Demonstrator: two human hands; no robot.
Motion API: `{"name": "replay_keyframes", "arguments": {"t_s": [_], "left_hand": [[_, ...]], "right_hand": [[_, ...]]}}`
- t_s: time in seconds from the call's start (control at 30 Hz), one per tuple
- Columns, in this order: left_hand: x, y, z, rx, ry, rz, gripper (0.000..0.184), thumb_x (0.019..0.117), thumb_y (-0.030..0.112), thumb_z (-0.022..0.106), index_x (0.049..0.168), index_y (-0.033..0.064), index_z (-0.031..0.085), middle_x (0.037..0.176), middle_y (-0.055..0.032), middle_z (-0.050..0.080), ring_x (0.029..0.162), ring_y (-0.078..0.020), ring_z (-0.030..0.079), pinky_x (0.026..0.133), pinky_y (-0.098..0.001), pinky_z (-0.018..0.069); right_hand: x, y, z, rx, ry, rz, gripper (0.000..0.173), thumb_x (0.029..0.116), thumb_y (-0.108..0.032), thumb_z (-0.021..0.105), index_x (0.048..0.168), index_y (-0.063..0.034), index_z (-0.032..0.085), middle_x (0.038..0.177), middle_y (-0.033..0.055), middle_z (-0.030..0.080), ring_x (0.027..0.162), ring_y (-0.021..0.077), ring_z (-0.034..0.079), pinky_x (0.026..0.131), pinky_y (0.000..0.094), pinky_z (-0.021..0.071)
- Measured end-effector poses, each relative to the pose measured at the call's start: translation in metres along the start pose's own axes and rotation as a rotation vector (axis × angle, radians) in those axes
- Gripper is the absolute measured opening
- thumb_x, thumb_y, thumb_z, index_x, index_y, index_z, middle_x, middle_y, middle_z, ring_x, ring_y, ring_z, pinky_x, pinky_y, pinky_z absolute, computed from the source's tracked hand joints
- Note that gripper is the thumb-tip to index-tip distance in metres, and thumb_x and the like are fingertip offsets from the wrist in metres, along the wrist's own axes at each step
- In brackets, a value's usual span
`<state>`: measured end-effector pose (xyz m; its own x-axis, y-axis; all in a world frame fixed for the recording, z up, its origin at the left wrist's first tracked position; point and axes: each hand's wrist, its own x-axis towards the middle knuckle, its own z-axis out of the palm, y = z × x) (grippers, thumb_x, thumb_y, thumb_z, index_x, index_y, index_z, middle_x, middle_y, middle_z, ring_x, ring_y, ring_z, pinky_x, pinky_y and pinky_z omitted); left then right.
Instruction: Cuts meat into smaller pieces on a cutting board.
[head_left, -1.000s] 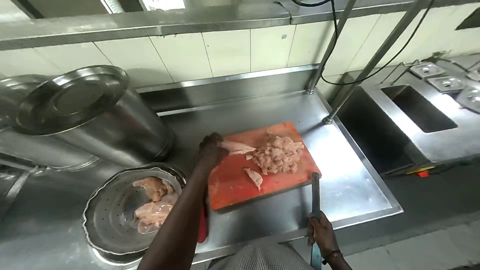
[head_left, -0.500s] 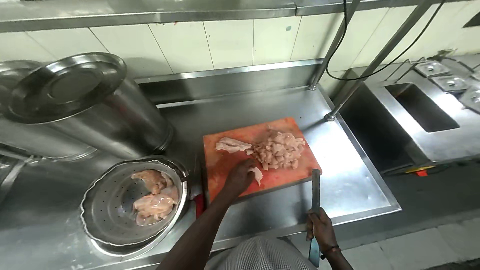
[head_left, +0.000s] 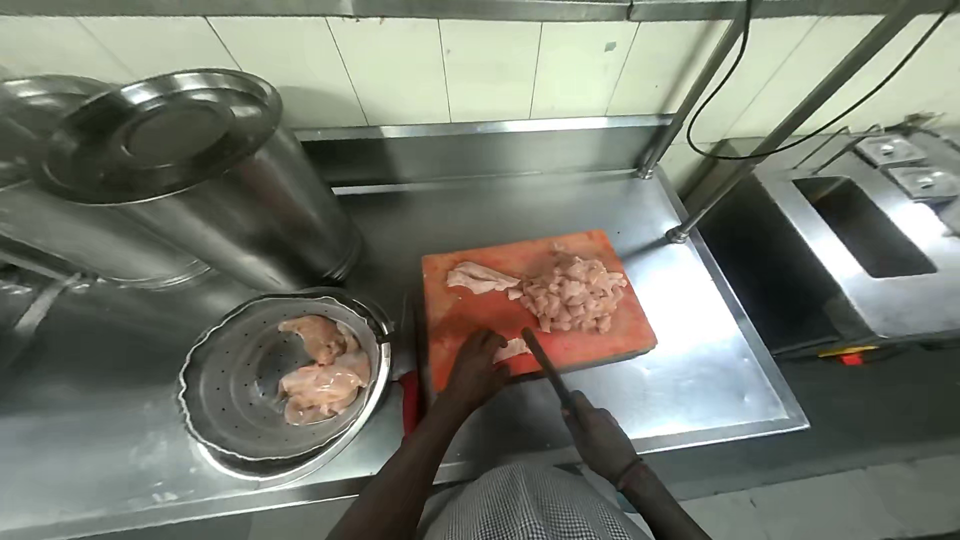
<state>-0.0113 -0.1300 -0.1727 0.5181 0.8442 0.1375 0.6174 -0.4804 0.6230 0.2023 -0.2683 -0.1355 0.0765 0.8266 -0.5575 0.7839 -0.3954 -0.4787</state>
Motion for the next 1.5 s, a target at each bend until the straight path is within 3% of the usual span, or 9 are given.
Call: {"name": "replay_keyframes", "arguments": {"t_s": [0.13, 0.3, 0.4, 0.57, 0.73, 0.87, 1.1, 1.33, 1.5], "left_hand": [[0.011, -0.014, 0.017, 0.015, 0.067, 0.093, 0.024, 0.0868, 0.016, 0.074, 0.108, 0.0050, 0.073, 0.107, -0.0146, 0.069, 0.105, -0.0323, 0.066, 0.094, -0.0521, 0.0540], [0.011, -0.019, 0.022, 0.009, 0.082, 0.095, 0.015, 0.0889, 0.017, 0.073, 0.100, 0.0084, 0.076, 0.104, -0.0122, 0.069, 0.103, -0.0303, 0.066, 0.092, -0.0516, 0.0542], [0.010, -0.023, 0.025, 0.041, 0.102, 0.127, 0.012, 0.0907, 0.019, 0.071, 0.097, 0.0111, 0.076, 0.105, -0.0088, 0.070, 0.106, -0.0276, 0.066, 0.095, -0.0502, 0.0535], [0.010, -0.020, 0.027, 0.067, 0.118, 0.069, 0.013, 0.0944, 0.018, 0.068, 0.097, 0.0088, 0.076, 0.105, -0.0109, 0.071, 0.107, -0.0299, 0.067, 0.100, -0.0514, 0.0520], [0.009, -0.018, 0.025, 0.028, 0.172, 0.008, 0.012, 0.0936, 0.012, 0.070, 0.100, 0.0041, 0.074, 0.100, -0.0157, 0.070, 0.100, -0.0335, 0.068, 0.094, -0.0525, 0.0544], [-0.007, -0.021, 0.006, -0.095, 0.084, -0.019, 0.037, 0.0904, 0.019, 0.077, 0.122, 0.0018, 0.068, 0.123, -0.0196, 0.067, 0.120, -0.0356, 0.062, 0.106, -0.0512, 0.0501], [-0.022, -0.027, 0.007, -0.049, 0.165, 0.022, 0.019, 0.0891, 0.012, 0.076, 0.106, 0.0041, 0.071, 0.111, -0.0146, 0.068, 0.109, -0.0319, 0.064, 0.098, -0.0494, 0.0539], [-0.017, -0.032, 0.012, -0.028, 0.158, 0.018, 0.018, 0.0911, 0.016, 0.073, 0.107, 0.0076, 0.075, 0.113, -0.0120, 0.070, 0.112, -0.0297, 0.065, 0.103, -0.0489, 0.0509], [-0.013, -0.030, 0.011, -0.023, 0.137, -0.019, 0.015, 0.0924, 0.014, 0.072, 0.104, 0.0068, 0.075, 0.109, -0.0126, 0.070, 0.111, -0.0307, 0.065, 0.103, -0.0496, 0.0511]], "right_hand": [[0.008, -0.026, 0.006, -0.165, -0.048, 0.054, 0.034, 0.1111, -0.032, 0.039, 0.137, -0.0116, 0.050, 0.098, 0.0165, 0.069, 0.096, 0.0356, 0.070, 0.084, 0.0525, 0.0558], [0.013, -0.039, 0.009, -0.248, -0.079, 0.084, 0.032, 0.1111, -0.031, 0.037, 0.135, -0.0125, 0.048, 0.100, 0.0152, 0.069, 0.097, 0.0343, 0.071, 0.083, 0.0512, 0.0566], [0.030, -0.050, 0.014, -0.286, -0.059, 0.086, 0.038, 0.1101, -0.029, 0.039, 0.141, -0.0097, 0.047, 0.107, 0.0176, 0.070, 0.102, 0.0368, 0.070, 0.085, 0.0536, 0.0567], [0.048, -0.059, 0.019, -0.301, -0.025, 0.082, 0.037, 0.1100, -0.025, 0.040, 0.143, -0.0088, 0.042, 0.112, 0.0196, 0.070, 0.105, 0.0387, 0.070, 0.087, 0.0541, 0.0563], [0.018, -0.021, 0.031, -0.301, -0.058, 0.110, 0.038, 0.1106, -0.027, 0.036, 0.144, -0.0104, 0.043, 0.108, 0.0188, 0.069, 0.103, 0.0378, 0.070, 0.088, 0.0529, 0.0560], [-0.002, -0.012, 0.025, -0.343, -0.102, 0.138, 0.036, 0.1099, -0.026, 0.037, 0.140, -0.0075, 0.045, 0.111, 0.0198, 0.069, 0.107, 0.0380, 0.069, 0.090, 0.0533, 0.0549], [0.008, -0.049, 0.008, -0.322, -0.057, 0.072, 0.033, 0.1114, -0.031, 0.036, 0.135, -0.0119, 0.050, 0.100, 0.0160, 0.070, 0.098, 0.0352, 0.071, 0.085, 0.0514, 0.0561], [0.033, -0.073, 0.018, -0.360, -0.083, 0.044, 0.038, 0.1105, -0.028, 0.038, 0.144, -0.0115, 0.046, 0.107, 0.0179, 0.070, 0.102, 0.0373, 0.071, 0.086, 0.0531, 0.0561], [0.056, -0.075, 0.029, -0.344, -0.039, 0.009, 0.035, 0.1104, -0.026, 0.040, 0.141, -0.0100, 0.045, 0.110, 0.0190, 0.070, 0.104, 0.0385, 0.071, 0.086, 0.0535, 0.0566]]}}
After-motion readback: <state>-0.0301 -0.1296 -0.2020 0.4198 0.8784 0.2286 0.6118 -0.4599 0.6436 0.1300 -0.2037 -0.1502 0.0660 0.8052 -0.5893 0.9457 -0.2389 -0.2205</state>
